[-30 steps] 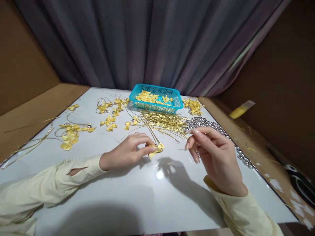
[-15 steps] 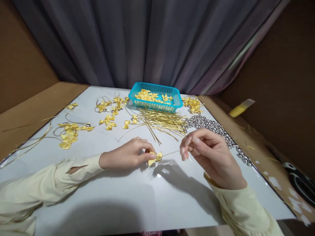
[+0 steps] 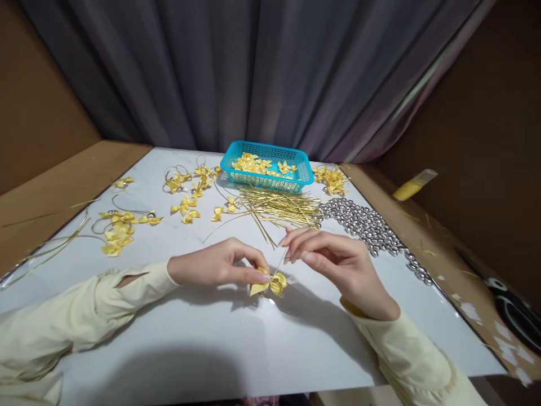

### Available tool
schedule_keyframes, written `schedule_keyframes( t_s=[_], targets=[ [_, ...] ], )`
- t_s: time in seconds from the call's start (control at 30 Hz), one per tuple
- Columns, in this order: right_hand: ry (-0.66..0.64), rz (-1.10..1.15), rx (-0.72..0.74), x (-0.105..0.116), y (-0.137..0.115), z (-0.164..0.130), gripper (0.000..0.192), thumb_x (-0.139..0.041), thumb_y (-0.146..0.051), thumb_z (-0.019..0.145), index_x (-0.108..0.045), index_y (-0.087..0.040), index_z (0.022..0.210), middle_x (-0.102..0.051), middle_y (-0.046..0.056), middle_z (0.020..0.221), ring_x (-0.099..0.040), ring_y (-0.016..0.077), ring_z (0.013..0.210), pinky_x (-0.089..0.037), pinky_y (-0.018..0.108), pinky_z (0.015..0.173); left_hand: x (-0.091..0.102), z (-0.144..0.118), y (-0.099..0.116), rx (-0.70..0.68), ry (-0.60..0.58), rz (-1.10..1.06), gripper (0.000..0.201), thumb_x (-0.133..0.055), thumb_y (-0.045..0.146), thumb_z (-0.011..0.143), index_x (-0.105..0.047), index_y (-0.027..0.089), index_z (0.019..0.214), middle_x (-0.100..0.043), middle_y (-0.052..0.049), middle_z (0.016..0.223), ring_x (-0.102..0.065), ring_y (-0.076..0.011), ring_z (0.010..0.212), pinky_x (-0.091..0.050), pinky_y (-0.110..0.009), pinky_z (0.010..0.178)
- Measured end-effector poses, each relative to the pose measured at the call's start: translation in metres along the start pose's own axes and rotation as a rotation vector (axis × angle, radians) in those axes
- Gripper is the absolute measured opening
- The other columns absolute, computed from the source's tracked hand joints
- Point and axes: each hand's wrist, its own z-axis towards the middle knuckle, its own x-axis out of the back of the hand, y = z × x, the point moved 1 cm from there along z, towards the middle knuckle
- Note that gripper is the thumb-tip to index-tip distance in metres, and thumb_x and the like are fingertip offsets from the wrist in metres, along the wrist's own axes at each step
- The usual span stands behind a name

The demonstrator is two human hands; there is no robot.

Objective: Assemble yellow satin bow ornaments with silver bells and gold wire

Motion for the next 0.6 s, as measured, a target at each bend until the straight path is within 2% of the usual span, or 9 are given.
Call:
schedule_keyframes(
  t_s=[0.1,0.3,0.47,0.6],
  targets=[
    [-0.012,-0.145,-0.008,-0.001,-0.004,-0.002,0.011,-0.055,-0.015,0.084,-0.065,-0.019,0.082,-0.066,0.005,0.080,-0.061,0.0175,0.079,-0.048,0.037,0.076,0.001,0.000,0.003,-0.008,0.038,-0.053,0.014,-0.055,0.025,0.083,-0.063,0.014,0.078,-0.060,0.000,0.074,-0.052,-0.0103,0.068,-0.040,-0.021,0.067],
    [-0.007,-0.404,0.067,0.000,-0.012,-0.008,0.012,-0.053,-0.013,0.083,-0.059,-0.016,0.073,-0.060,0.004,0.068,-0.054,0.0137,0.062,-0.043,0.028,0.058,0.002,0.000,0.005,-0.040,0.089,-0.104,0.016,-0.054,0.024,0.083,-0.061,0.013,0.074,-0.057,0.000,0.072,-0.049,-0.0098,0.066,-0.040,-0.021,0.066],
    [-0.050,-0.487,0.086,-0.002,-0.016,-0.010,0.015,-0.051,-0.012,0.083,-0.057,-0.015,0.069,-0.057,0.003,0.061,-0.049,0.0115,0.055,-0.039,0.025,0.052,0.001,0.000,0.004,-0.056,0.087,-0.087,0.017,-0.054,0.025,0.084,-0.060,0.013,0.074,-0.056,0.000,0.071,-0.049,-0.0097,0.066,-0.040,-0.021,0.066],
    [0.018,-0.470,0.129,-0.004,-0.016,-0.013,0.012,-0.053,-0.008,0.081,-0.057,-0.016,0.073,-0.057,0.002,0.063,-0.050,0.0111,0.056,-0.040,0.026,0.053,0.001,0.000,0.003,-0.077,0.121,-0.035,0.016,-0.054,0.025,0.084,-0.061,0.013,0.075,-0.058,0.000,0.072,-0.051,-0.0101,0.067,-0.041,-0.022,0.067]
  ],
)
